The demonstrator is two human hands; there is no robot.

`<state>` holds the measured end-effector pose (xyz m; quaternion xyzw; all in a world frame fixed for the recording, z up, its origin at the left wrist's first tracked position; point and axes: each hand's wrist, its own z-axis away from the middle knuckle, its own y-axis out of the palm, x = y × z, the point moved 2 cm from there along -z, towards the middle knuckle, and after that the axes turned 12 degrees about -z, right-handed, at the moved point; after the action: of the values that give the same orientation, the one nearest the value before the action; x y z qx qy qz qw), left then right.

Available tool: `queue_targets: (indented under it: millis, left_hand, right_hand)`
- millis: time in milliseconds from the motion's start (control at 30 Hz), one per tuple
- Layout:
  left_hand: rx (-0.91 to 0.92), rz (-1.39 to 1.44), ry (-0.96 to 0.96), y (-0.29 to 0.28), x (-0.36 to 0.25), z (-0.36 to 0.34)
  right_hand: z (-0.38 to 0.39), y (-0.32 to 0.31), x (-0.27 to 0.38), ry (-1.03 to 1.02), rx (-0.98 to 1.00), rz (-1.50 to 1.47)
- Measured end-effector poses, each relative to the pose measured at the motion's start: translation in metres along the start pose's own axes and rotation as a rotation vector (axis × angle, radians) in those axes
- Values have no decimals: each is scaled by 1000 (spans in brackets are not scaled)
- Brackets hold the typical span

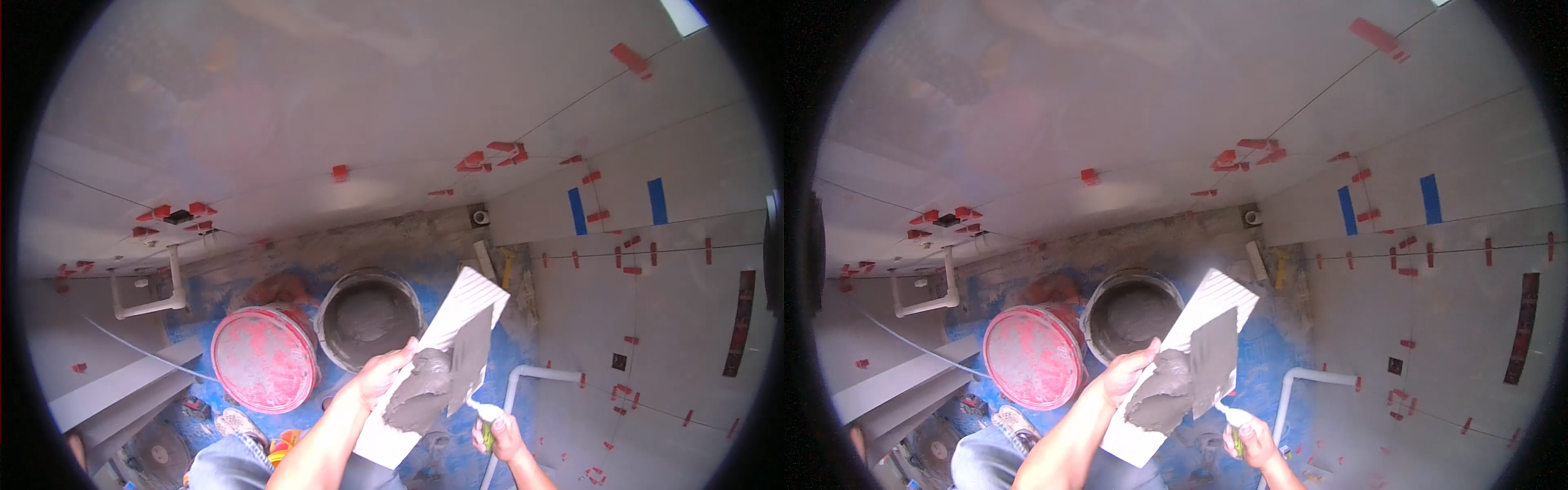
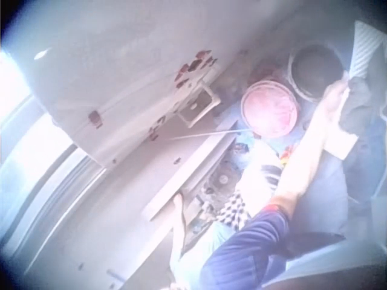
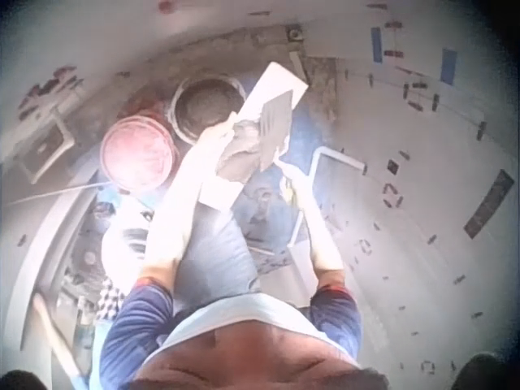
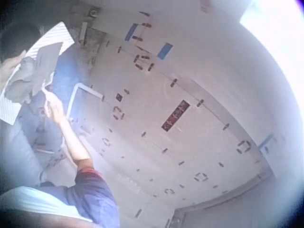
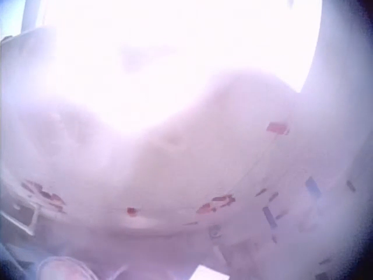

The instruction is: The person cuts a tile using a tile cutter, takes it into a room under renovation, and applies mortar to the back of a small tile piece using a trowel.

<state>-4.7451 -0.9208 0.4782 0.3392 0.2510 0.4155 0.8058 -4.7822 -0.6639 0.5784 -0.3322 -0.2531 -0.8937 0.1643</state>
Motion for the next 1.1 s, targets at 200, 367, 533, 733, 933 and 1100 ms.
queue_targets:
  millis: [200,367,533,733,933,1100]
  left_hand:
    - [225,270,63,-39,19,39]
    - [-328,-7,458,-227,59,113]
    - [-432,84,653,-278,72,169]
    - [-349,183,677,-276,93,176]
    - [-529,86,596,-283,99,171]
    - [-346,329,560,-336,102,158]
  right_hand:
    - [64,-21,-52,202,-150,82]
    - [34,-21,-113,369,-298,302]
    - [-142,16,-119,386,68,1119]
    - [-320,68,-173,-140,119,2464]
    - [-367,68,-261,198,426,2577]
    - [-376,47,-265,197,407,2392]
